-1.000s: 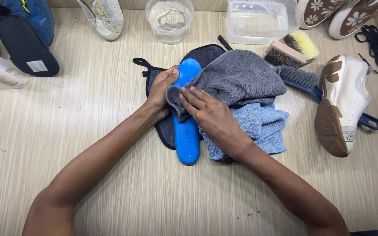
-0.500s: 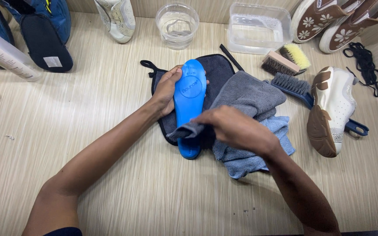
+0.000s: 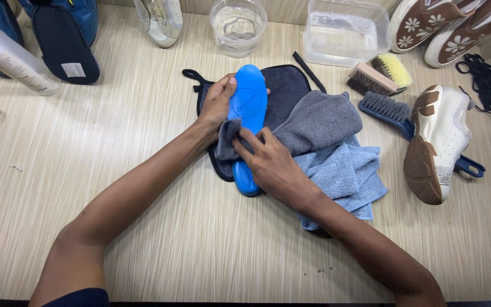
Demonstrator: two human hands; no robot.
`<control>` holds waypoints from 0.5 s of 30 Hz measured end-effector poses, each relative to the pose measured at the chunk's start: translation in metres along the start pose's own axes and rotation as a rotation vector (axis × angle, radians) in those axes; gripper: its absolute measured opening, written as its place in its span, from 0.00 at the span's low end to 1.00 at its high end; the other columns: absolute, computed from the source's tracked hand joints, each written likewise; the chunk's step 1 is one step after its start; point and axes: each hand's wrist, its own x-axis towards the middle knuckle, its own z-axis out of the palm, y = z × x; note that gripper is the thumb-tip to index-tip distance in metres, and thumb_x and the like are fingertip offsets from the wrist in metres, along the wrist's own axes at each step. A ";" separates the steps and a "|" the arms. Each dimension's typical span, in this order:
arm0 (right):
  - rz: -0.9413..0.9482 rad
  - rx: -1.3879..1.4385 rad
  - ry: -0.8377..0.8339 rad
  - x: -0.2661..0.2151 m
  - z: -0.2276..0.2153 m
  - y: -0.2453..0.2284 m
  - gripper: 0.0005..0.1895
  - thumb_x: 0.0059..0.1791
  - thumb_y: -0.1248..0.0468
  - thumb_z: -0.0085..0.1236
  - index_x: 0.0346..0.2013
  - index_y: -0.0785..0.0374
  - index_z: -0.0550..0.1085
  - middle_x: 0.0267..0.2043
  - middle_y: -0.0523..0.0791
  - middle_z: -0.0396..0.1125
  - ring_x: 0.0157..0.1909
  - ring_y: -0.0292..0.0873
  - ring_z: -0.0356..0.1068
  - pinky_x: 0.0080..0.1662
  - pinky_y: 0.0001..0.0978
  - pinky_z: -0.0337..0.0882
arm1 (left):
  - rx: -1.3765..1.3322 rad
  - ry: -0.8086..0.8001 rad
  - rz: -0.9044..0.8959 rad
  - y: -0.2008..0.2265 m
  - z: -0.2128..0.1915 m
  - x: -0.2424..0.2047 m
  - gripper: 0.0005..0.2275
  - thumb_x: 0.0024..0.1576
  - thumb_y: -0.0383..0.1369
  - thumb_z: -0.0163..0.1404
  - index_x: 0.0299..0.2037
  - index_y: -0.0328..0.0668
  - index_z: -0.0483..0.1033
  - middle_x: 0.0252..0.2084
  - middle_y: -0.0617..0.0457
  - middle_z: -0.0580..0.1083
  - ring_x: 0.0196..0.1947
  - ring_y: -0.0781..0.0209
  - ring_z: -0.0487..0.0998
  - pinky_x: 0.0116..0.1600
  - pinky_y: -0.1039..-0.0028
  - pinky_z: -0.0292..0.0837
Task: The person scrubs a blue shoe insole with a small brush dipped in soapy water, then wipes it dry with a light blue towel and a gray towel. The insole is flipped to show both sides before being set aside.
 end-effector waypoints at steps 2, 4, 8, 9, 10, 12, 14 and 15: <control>-0.014 0.009 -0.002 -0.010 -0.015 -0.003 0.28 0.51 0.71 0.39 0.66 0.59 0.69 0.58 0.52 0.60 0.48 0.50 0.63 0.36 0.31 0.68 | 0.033 -0.026 0.016 -0.011 -0.008 0.007 0.14 0.71 0.34 0.40 0.61 0.40 0.73 0.37 0.49 0.76 0.37 0.62 0.82 0.43 0.74 0.84; -0.033 0.027 -0.012 -0.018 -0.022 -0.006 0.28 0.51 0.71 0.38 0.66 0.60 0.69 0.58 0.52 0.61 0.48 0.51 0.63 0.38 0.33 0.68 | 0.065 -0.041 0.025 -0.011 -0.007 0.001 0.14 0.71 0.34 0.41 0.61 0.41 0.74 0.36 0.50 0.75 0.37 0.63 0.81 0.42 0.74 0.84; -0.093 0.181 0.057 -0.026 -0.034 -0.009 0.22 0.55 0.58 0.43 0.59 0.62 0.74 0.60 0.53 0.63 0.47 0.52 0.64 0.37 0.38 0.67 | -0.027 -0.010 -0.013 0.008 0.010 -0.007 0.13 0.71 0.32 0.39 0.60 0.38 0.74 0.32 0.55 0.70 0.31 0.69 0.77 0.38 0.79 0.80; -0.094 0.225 0.065 -0.029 -0.038 -0.012 0.22 0.56 0.53 0.43 0.56 0.63 0.76 0.59 0.53 0.63 0.46 0.52 0.64 0.37 0.38 0.66 | -0.080 -0.002 -0.047 0.008 0.010 -0.008 0.14 0.71 0.32 0.38 0.61 0.38 0.73 0.31 0.56 0.69 0.30 0.69 0.77 0.37 0.79 0.80; -0.102 0.229 0.057 -0.031 -0.040 -0.012 0.22 0.56 0.53 0.43 0.56 0.63 0.76 0.59 0.53 0.63 0.46 0.52 0.64 0.37 0.38 0.66 | -0.085 0.009 -0.048 0.006 0.008 -0.007 0.14 0.71 0.32 0.38 0.61 0.38 0.73 0.31 0.56 0.69 0.30 0.69 0.77 0.37 0.79 0.80; -0.122 0.266 0.029 -0.035 -0.042 -0.012 0.25 0.53 0.48 0.54 0.58 0.62 0.75 0.59 0.53 0.65 0.44 0.52 0.66 0.37 0.40 0.67 | -0.066 -0.025 -0.054 0.003 0.004 -0.004 0.15 0.72 0.32 0.38 0.62 0.38 0.73 0.31 0.56 0.68 0.29 0.69 0.76 0.37 0.78 0.81; -0.134 0.302 0.048 -0.038 -0.033 -0.010 0.23 0.54 0.49 0.56 0.57 0.61 0.77 0.56 0.51 0.66 0.42 0.50 0.66 0.37 0.40 0.67 | -0.035 -0.034 -0.024 0.001 0.002 -0.003 0.14 0.72 0.32 0.38 0.62 0.37 0.73 0.31 0.56 0.68 0.28 0.69 0.75 0.37 0.78 0.81; -0.141 0.335 0.072 -0.040 -0.029 -0.010 0.21 0.54 0.50 0.57 0.55 0.59 0.78 0.53 0.49 0.68 0.40 0.49 0.66 0.37 0.40 0.67 | 0.000 -0.051 0.007 0.000 0.001 -0.002 0.14 0.71 0.31 0.38 0.62 0.37 0.73 0.31 0.55 0.68 0.28 0.68 0.75 0.36 0.77 0.81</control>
